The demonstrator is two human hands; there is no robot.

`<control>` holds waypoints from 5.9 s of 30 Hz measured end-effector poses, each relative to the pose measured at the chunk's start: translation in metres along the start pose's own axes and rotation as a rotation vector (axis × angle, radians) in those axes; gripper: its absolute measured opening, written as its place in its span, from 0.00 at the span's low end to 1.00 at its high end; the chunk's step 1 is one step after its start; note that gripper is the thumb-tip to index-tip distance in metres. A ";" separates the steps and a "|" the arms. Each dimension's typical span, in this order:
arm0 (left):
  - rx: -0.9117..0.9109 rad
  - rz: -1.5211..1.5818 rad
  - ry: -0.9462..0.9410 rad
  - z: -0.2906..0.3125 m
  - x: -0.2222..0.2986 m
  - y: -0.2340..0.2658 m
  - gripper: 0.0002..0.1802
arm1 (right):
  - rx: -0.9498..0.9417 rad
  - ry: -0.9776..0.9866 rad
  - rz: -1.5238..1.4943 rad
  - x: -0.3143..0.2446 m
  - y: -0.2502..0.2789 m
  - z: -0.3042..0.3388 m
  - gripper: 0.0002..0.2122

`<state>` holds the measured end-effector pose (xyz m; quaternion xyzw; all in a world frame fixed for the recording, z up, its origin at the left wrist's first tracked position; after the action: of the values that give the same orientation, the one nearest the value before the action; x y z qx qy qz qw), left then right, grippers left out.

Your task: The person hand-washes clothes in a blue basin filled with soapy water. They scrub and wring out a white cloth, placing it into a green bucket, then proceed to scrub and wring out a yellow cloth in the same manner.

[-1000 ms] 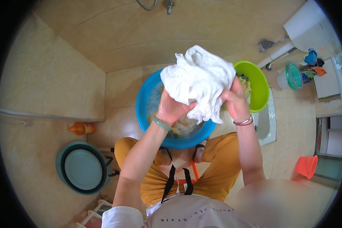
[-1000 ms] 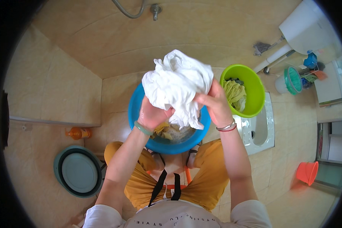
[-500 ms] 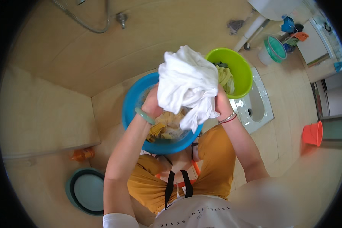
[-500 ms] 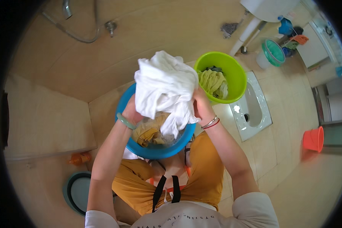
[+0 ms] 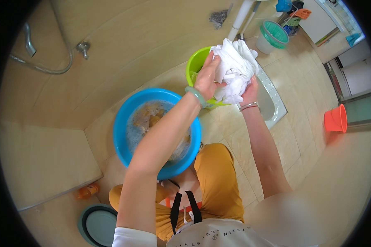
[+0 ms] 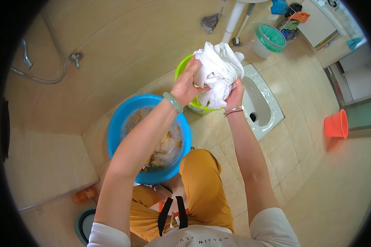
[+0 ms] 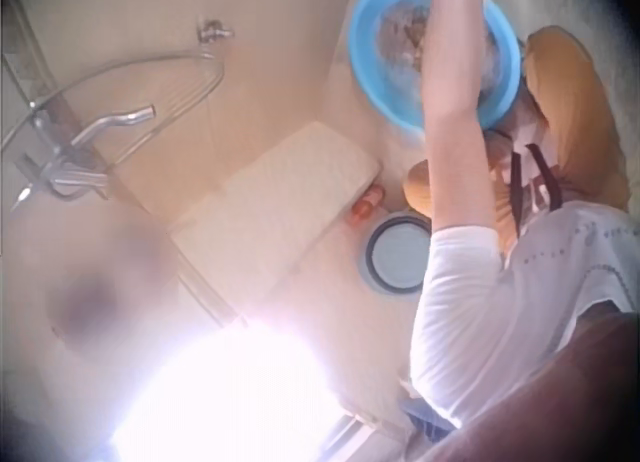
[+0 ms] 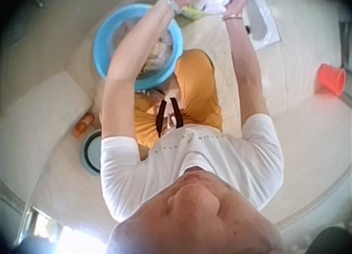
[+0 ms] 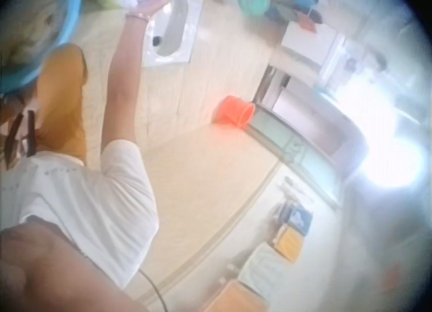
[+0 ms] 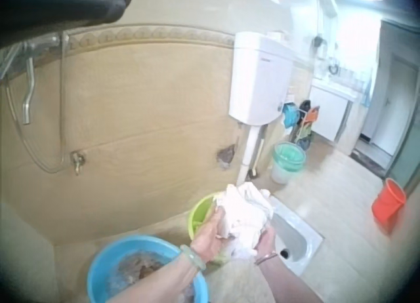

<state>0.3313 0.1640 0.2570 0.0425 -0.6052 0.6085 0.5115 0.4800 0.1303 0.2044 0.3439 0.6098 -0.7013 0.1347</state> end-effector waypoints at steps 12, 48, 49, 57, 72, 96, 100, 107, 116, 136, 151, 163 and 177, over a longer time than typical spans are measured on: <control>0.018 -0.151 0.286 -0.049 -0.072 0.078 0.37 | 0.336 -0.054 1.421 0.027 0.090 -0.033 0.33; 0.266 -1.600 0.643 0.202 -0.151 0.421 0.48 | -1.493 -0.218 2.208 0.416 0.044 0.166 0.40; 0.252 -1.604 0.694 0.203 -0.156 0.428 0.49 | -1.513 -0.179 2.242 0.427 0.053 0.168 0.39; 0.311 -1.064 0.897 0.197 -0.167 0.453 0.47 | -1.637 -0.468 2.232 0.454 0.068 0.158 0.30; 0.710 -0.678 0.004 0.255 -0.088 0.474 0.16 | -0.963 -0.188 1.672 0.400 0.010 0.178 0.25; 0.337 -0.684 0.432 0.279 -0.056 0.411 0.36 | -1.007 -0.249 1.365 0.361 -0.050 0.180 0.17; 0.321 -1.379 0.448 0.265 -0.079 0.406 0.15 | -1.160 -0.271 1.301 0.366 -0.056 0.200 0.17; 0.196 -0.766 -0.091 0.296 -0.066 0.378 0.14 | -1.158 0.034 1.714 0.390 -0.014 0.150 0.36; 0.427 -0.490 0.215 0.323 -0.084 0.397 0.14 | -1.202 -0.084 1.999 0.446 -0.003 0.113 0.14; 0.222 -0.615 -0.163 0.210 -0.107 0.373 0.09 | -0.584 0.003 0.906 0.251 -0.122 0.101 0.10; 0.865 -0.103 -0.113 0.225 -0.113 0.470 0.32 | -0.715 0.150 1.957 0.415 0.001 0.054 0.27; 0.681 0.375 -0.118 0.173 -0.142 0.478 0.24 | -0.690 -0.154 1.855 0.479 0.039 0.083 0.28; 0.436 0.606 -0.277 0.175 -0.111 0.413 0.23 | -1.165 0.291 1.384 0.392 -0.122 0.226 0.10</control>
<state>0.0064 0.0699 -0.0575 0.0512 -0.5102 0.8346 0.2015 0.0494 0.0334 0.0483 0.5951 0.5358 0.0046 0.5990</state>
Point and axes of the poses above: each hand's wrist, its own z-axis away from the middle knuckle, its own y-axis out of the back of the hand, x = y × z, the point moved 7 cm from there along -z, towards the middle knuckle, and after that the axes turned 8 degrees about z, right-handed, at the moved point
